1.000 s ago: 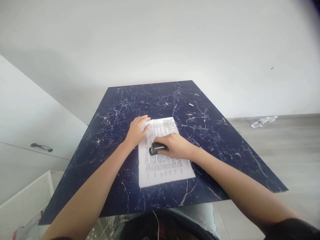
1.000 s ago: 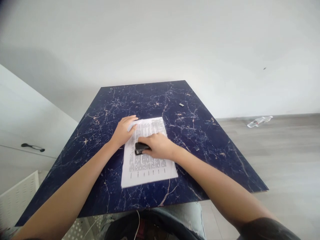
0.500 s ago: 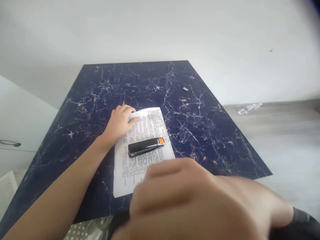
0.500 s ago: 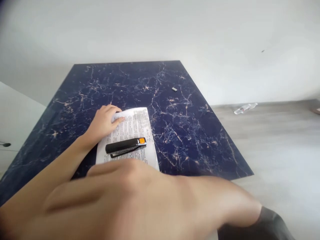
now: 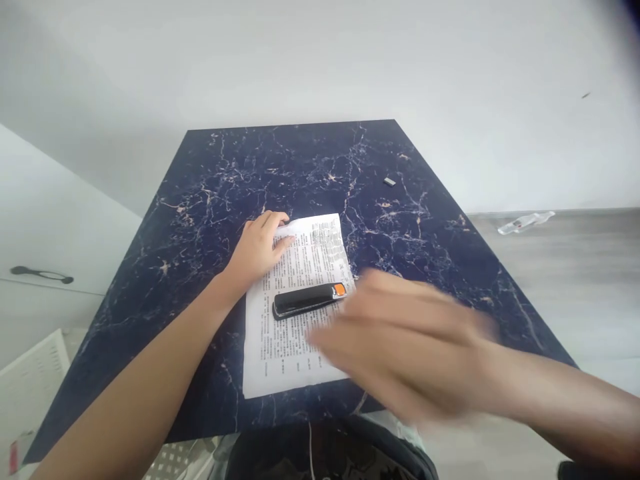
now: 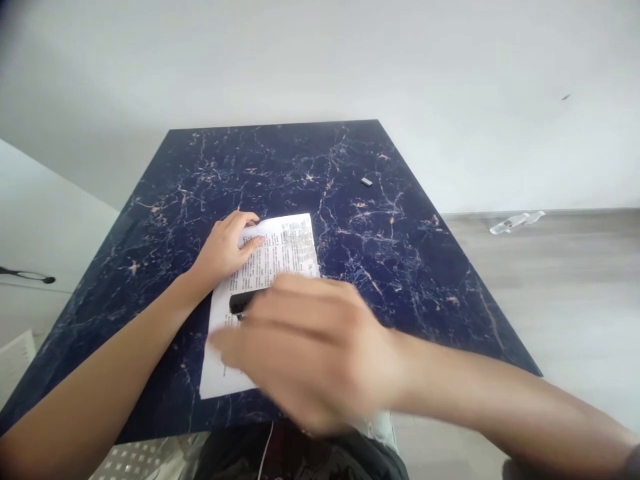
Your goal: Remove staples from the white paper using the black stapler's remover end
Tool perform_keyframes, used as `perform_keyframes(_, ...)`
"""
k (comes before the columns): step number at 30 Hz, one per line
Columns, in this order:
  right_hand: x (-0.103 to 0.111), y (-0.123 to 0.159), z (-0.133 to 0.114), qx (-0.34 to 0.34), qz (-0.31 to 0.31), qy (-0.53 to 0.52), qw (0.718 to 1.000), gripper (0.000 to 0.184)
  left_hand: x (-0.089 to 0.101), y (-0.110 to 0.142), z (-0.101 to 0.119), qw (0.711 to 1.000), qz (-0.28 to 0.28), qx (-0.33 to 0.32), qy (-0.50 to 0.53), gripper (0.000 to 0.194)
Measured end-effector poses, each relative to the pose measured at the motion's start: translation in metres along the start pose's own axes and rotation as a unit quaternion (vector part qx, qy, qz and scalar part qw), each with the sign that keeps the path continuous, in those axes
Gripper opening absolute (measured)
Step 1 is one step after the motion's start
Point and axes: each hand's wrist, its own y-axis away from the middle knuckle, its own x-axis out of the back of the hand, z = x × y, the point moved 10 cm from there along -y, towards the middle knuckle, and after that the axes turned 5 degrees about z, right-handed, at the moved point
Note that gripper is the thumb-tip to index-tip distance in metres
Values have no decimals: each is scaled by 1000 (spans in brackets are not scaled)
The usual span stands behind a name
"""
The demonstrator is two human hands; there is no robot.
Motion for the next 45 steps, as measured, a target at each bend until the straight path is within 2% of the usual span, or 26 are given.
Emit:
perform_keyframes(1, 0, -37, 7, 20, 3, 3, 1000, 50, 2, 0, 1, 1000, 9, -2, 3, 29)
perform_keyframes(3, -1, -98, -1, 85, -2, 16, 996, 63, 7, 0, 3, 1000, 24, -7, 3, 28)
perform_keyframes(4, -2, -117, -7, 103, -9, 24, 994, 63, 8, 0, 3, 1000, 28, -8, 1, 26)
perform_keyframes(5, -3, -129, -14, 111, -13, 30, 993, 53, 8, 0, 3, 999, 30, -10, -2, 24)
perform_keyframes(8, -4, -135, -25, 102, -34, 43, 993, 22, 7, 0, 2, 999, 28, -12, -10, 19)
perform_keyframes(10, 9, -130, -19, 85, -21, 40, 995, 18, 6, -1, 0, 999, 30, -8, -9, 17)
perform_keyframes(12, 39, -130, 2, 48, 27, 40, 998, 19, 7, -1, -3, 999, 32, 5, -3, 17)
perform_keyframes(15, 92, -135, 50, -32, 104, 75, 991, 16, 9, -1, -9, 998, 40, 29, 28, 15)
perform_keyframes(17, 114, -137, 79, -74, 111, 104, 986, 18, 11, -1, -13, 996, 45, 43, 61, 13)
perform_keyframes(19, 122, -138, 101, -102, 88, 119, 984, 20, 13, -1, -18, 993, 48, 57, 86, 12)
perform_keyframes(23, 110, -135, 118, -112, 26, 115, 987, 19, 14, 0, -27, 989, 55, 80, 110, 11)
perform_keyframes(30, 90, -138, 101, -101, -18, 28, 994, 35, 12, -1, -30, 986, 48, 95, 130, 15)
perform_keyframes(32, 92, -139, 100, -111, 4, 7, 994, 36, 11, -1, -29, 985, 43, 98, 136, 16)
perform_keyframes(34, 96, -140, 101, -125, 58, 16, 990, 36, 10, -1, -30, 984, 43, 105, 137, 17)
perform_keyframes(37, 93, -141, 103, -137, 123, 52, 982, 52, 9, -2, -32, 984, 43, 115, 132, 17)
perform_keyframes(41, 80, -144, 100, -126, 141, 65, 980, 56, 8, -2, -32, 984, 44, 119, 129, 17)
perform_keyframes(45, 77, -148, 94, -104, 141, 61, 983, 53, 9, -3, -31, 982, 47, 120, 136, 17)
